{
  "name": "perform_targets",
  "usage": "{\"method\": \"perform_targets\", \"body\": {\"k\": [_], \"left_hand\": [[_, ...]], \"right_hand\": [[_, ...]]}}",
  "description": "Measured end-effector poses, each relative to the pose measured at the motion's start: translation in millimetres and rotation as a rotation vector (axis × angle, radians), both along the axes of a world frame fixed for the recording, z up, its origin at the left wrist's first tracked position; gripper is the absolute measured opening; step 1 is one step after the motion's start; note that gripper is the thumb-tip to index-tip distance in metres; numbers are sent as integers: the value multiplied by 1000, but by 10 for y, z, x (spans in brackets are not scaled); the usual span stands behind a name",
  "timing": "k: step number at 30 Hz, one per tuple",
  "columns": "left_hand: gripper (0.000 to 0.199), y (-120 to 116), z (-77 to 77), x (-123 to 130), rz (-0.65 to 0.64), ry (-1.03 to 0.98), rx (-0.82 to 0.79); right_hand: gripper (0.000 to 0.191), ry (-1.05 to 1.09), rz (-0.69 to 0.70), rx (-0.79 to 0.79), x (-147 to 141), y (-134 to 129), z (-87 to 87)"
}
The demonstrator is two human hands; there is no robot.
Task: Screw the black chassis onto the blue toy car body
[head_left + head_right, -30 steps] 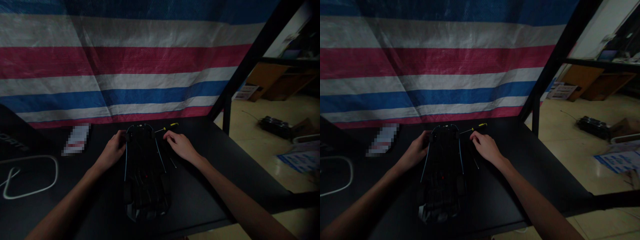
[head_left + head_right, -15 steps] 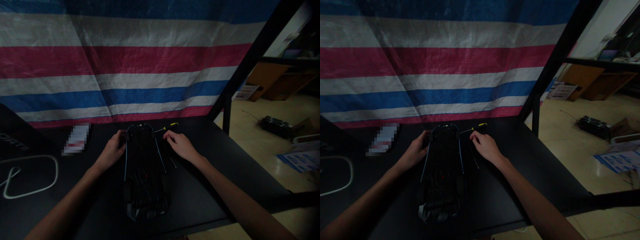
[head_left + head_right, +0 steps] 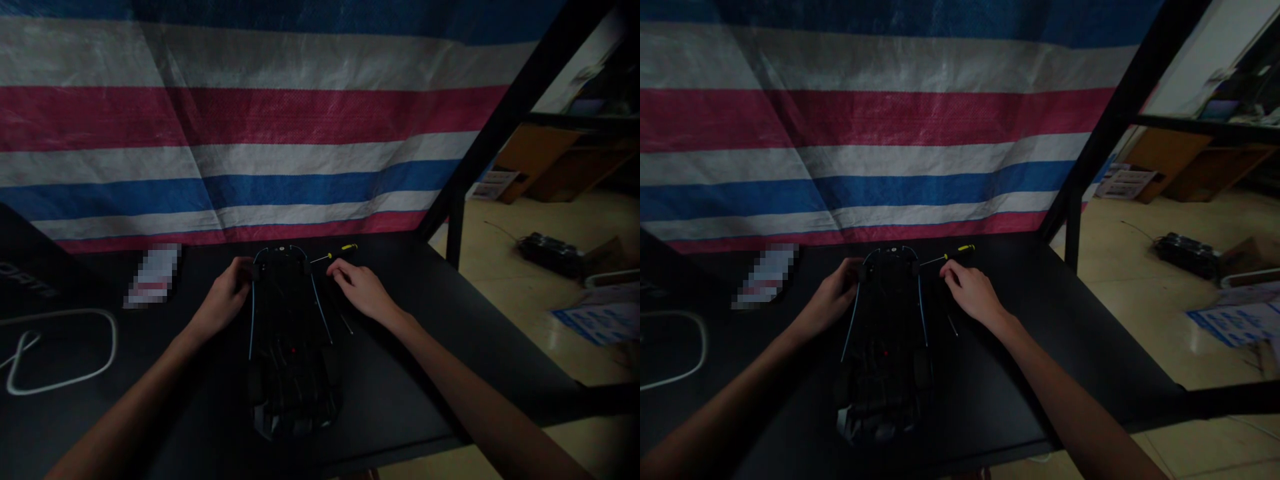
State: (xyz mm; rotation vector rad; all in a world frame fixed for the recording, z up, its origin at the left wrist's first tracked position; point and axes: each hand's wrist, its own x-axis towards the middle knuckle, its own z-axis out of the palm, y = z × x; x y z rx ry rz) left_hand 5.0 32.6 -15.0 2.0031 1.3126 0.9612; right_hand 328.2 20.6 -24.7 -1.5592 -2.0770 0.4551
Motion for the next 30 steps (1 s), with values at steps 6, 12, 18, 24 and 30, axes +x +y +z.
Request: {"method": "perform_targets", "body": {"k": [6, 12, 18, 24, 30], "left_hand": [[48, -7, 31, 75, 62, -247, -93], [70, -123, 33, 192, -27, -599, -402], [81, -161, 33, 162, -100, -564, -469], [72, -166, 57, 168, -112, -503, -395], [74, -140, 25, 158, -151, -570, -426]], "right_hand": [[27, -54, -13, 3, -143, -93, 65], [14, -47, 78, -3, -213, -82, 153], [20, 26, 203, 4, -21, -17, 788], [17, -69, 337, 27, -79, -36, 1566], [21, -232, 422, 62, -265, -218, 1713]]}}
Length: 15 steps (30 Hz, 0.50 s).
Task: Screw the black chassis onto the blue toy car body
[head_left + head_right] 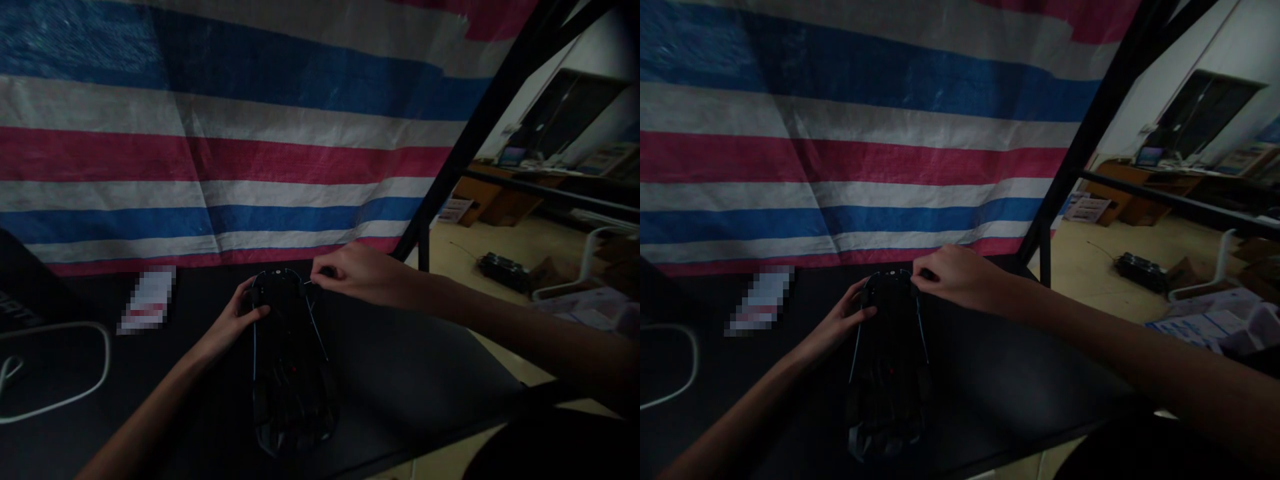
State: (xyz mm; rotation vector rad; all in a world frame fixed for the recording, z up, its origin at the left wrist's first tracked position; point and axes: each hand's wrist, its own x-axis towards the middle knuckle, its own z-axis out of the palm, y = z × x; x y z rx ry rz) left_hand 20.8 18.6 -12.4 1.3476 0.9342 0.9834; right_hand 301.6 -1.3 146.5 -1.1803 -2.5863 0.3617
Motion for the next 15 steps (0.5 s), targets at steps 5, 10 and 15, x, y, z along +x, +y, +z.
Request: {"method": "perform_targets", "body": {"k": [5, 10, 15], "left_hand": [[72, -3, -1, 6, -4, -8, -9], [74, 10, -11, -1, 3, 13, 0], [72, 13, 2, -3, -16, 24, -18]], "right_hand": [[13, 14, 26, 95, -8, -89, -124], [13, 98, 51, 67, 45, -104, -176], [15, 86, -7, 67, 40, -189, -223]]}}
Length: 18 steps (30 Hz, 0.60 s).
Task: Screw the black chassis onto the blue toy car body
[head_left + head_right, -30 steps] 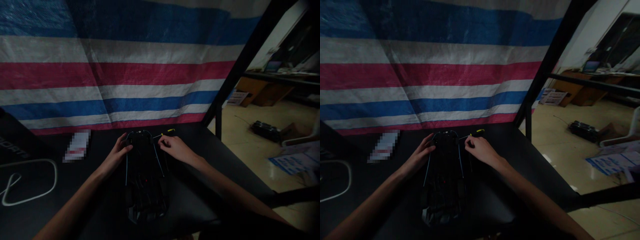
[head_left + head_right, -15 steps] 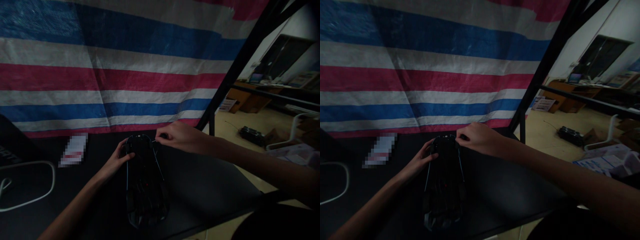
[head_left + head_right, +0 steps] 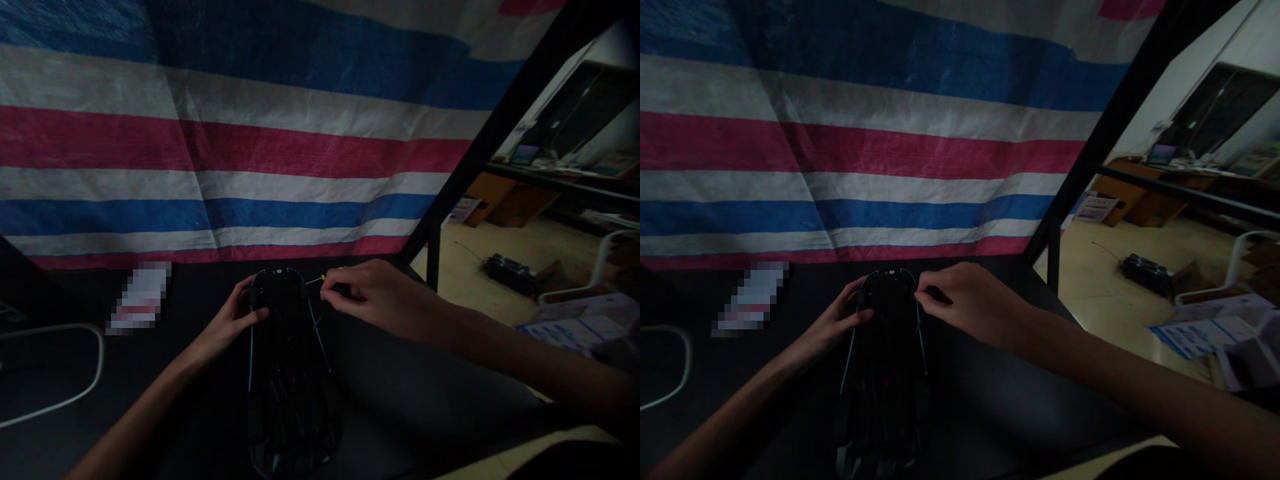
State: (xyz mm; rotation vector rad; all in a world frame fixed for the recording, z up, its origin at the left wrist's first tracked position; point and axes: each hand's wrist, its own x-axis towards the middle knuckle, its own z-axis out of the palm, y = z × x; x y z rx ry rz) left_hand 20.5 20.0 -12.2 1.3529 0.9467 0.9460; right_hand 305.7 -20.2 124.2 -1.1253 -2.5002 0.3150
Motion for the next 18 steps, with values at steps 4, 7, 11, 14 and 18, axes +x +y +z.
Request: {"method": "perform_targets", "body": {"k": [4, 7, 11, 14, 18], "left_hand": [[73, -25, 45, 11, 15, -44, -54], [72, -46, 84, 27, 20, -43, -82], [72, -50, 91, 35, 12, -47, -62], [72, -42, 73, 29, 11, -43, -47], [72, -44, 67, 24, 14, -45, -59]], "right_hand": [[25, -205, -135, 88, -67, -54, -36], [27, -277, -139, 107, -95, -47, -42], [15, -138, 10, -24, -70, -40, -4], [20, -76, 54, -58, -67, -54, 35], [14, -196, -43, -7, -108, -51, 57]]}}
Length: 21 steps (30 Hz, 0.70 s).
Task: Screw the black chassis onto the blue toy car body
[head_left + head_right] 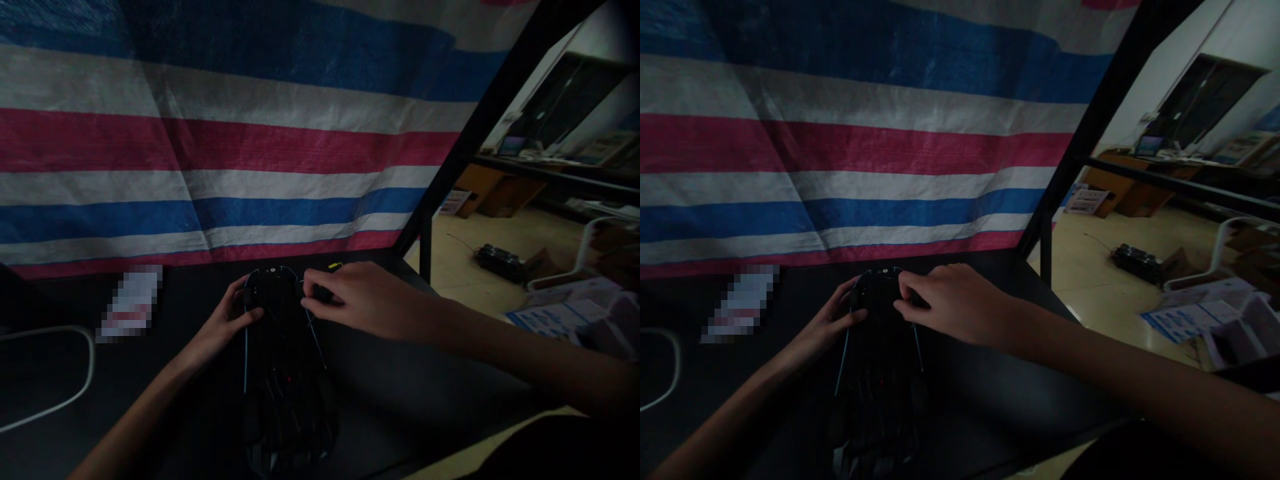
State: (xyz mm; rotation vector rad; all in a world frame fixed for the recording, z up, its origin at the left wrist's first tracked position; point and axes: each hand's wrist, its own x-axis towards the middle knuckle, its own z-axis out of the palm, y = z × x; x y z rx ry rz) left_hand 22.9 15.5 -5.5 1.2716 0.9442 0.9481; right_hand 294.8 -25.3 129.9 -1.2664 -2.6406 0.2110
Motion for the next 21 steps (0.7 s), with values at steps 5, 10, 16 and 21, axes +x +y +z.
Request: {"method": "perform_targets", "body": {"k": [5, 10, 16, 21], "left_hand": [[73, -9, 10, 5, 1, -16, 1], [72, -20, 28, 18, 4, -21, -7], [71, -46, 53, 38, 14, -28, -10], [70, -42, 49, 40, 14, -31, -9]], "right_hand": [[20, 61, 101, -16, -10, 16, -10], [16, 9, 55, 8, 15, 48, -17], [21, 37, 90, -20, 12, 76, -4], [26, 60, 68, -100, -8, 51, 4]]}}
